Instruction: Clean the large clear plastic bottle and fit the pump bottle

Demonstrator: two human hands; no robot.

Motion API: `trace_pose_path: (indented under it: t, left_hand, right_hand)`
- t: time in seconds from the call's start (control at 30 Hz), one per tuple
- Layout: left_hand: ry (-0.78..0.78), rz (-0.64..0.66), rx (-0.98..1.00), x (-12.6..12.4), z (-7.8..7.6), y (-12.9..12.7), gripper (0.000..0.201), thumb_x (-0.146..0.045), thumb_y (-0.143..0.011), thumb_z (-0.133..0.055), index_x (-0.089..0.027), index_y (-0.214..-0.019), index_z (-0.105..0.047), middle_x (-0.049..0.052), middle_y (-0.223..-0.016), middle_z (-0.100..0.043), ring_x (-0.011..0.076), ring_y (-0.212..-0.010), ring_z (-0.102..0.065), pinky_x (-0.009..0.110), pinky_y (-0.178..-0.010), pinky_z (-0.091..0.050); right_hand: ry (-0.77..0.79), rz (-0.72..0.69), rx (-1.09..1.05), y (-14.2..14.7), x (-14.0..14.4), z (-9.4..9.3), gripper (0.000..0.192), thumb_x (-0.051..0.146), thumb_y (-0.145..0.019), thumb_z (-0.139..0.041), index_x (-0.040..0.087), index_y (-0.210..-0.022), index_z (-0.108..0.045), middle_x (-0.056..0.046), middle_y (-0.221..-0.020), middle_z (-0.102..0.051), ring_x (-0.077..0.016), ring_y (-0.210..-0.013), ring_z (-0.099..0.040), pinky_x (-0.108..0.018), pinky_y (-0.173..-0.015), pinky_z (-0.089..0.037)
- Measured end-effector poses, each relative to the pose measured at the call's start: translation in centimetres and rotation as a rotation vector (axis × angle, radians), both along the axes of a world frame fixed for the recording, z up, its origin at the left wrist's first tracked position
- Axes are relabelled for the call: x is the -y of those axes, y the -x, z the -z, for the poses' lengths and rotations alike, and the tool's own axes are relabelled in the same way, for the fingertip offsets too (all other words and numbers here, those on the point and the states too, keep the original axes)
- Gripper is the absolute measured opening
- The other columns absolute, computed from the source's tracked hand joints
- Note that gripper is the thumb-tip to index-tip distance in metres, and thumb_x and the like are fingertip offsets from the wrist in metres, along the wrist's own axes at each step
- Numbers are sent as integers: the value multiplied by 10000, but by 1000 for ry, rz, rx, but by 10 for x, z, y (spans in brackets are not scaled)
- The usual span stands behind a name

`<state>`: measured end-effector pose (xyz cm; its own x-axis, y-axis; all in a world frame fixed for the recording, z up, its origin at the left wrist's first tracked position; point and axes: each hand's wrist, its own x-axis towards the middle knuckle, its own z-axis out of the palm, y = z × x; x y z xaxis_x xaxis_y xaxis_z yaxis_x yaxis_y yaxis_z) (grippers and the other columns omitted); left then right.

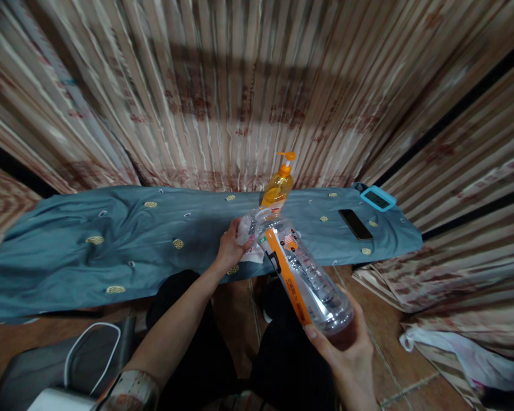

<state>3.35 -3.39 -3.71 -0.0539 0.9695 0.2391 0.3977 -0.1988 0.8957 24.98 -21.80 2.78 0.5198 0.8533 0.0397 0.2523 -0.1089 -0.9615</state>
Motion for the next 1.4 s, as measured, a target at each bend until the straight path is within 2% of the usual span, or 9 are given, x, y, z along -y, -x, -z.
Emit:
trace_pose_path:
  t: [0.17, 0.43, 0.53, 0.7, 0.83, 1.1, 1.3, 1.4]
  left_hand:
    - [-8, -6, -12, 0, -1, 0, 529, -256, -786, -753, -203, -1272, -553, 83, -1151, -723, 266, -1063, -699, 357, -919, -545]
    - [-50, 10, -28, -2, 2, 0, 505, -216, -785, -750, -208, -1252, -558, 77, -1196, -712, 248, -1080, -693, 344, -933, -539]
    - [-32, 13, -23, -1, 1, 0, 473, -226, -789, -748, -202, -1226, -569, 77, -1178, -719, 250, -1066, -699, 346, -926, -541]
    - [-18, -2, -24, -1, 1, 0, 536, -206, -760, -771, -214, -1252, -557, 70, -1171, -725, 251, -1067, -699, 338, -923, -538]
    - [-21, 13, -23, 0, -3, 0, 437, -236, -799, -746, -213, -1206, -589, 64, -1162, -727, 243, -1061, -698, 327, -921, -532]
    - [-2, 11, -13, 1, -5, 0, 463, -217, -784, -752, -208, -1215, -582, 69, -1177, -723, 247, -1075, -693, 333, -934, -528]
    - [35, 2, -15, 2, -7, -1, 488, -220, -771, -754, -207, -1225, -576, 73, -1171, -726, 256, -1075, -695, 345, -938, -533]
    - [39, 2, -9, 2, -8, -1, 485, -219, -769, -751, -216, -1224, -584, 63, -1161, -730, 257, -1075, -695, 351, -941, -535]
  right_hand:
    - [-2, -9, -16, 0, 0, -1, 921, 460, -578, -902, 179, -1380, -546, -133, -1231, -687, -410, -1178, -615, -550, -1029, -458]
    - [-22, 8, 40, 1, -3, -5, 923, 439, -519, -907, 154, -1329, -568, -162, -1246, -655, -447, -1224, -565, -601, -1076, -388]
    - [-65, 19, 74, 1, -2, -4, 890, 435, -518, -907, 161, -1302, -590, -152, -1237, -661, -438, -1220, -566, -580, -1058, -414]
    - [-120, 23, 108, 1, -3, 0, 862, 427, -512, -915, 188, -1280, -607, -135, -1250, -661, -415, -1199, -581, -524, -988, -486]
    - [-143, 20, 127, 2, -2, 1, 848, 418, -526, -917, 202, -1283, -601, -125, -1257, -657, -391, -1176, -600, -488, -959, -514]
    - [-140, -21, 107, 5, 2, -5, 851, 383, -559, -912, 220, -1315, -557, -123, -1350, -603, -390, -1273, -548, -501, -1061, -450]
    - [-92, -5, 96, 7, 3, -8, 890, 405, -550, -911, 223, -1341, -546, -130, -1311, -627, -389, -1169, -613, -496, -949, -532]
    - [-112, -11, 114, 6, 2, -7, 882, 413, -552, -905, 220, -1338, -554, -133, -1314, -629, -395, -1180, -608, -508, -958, -528]
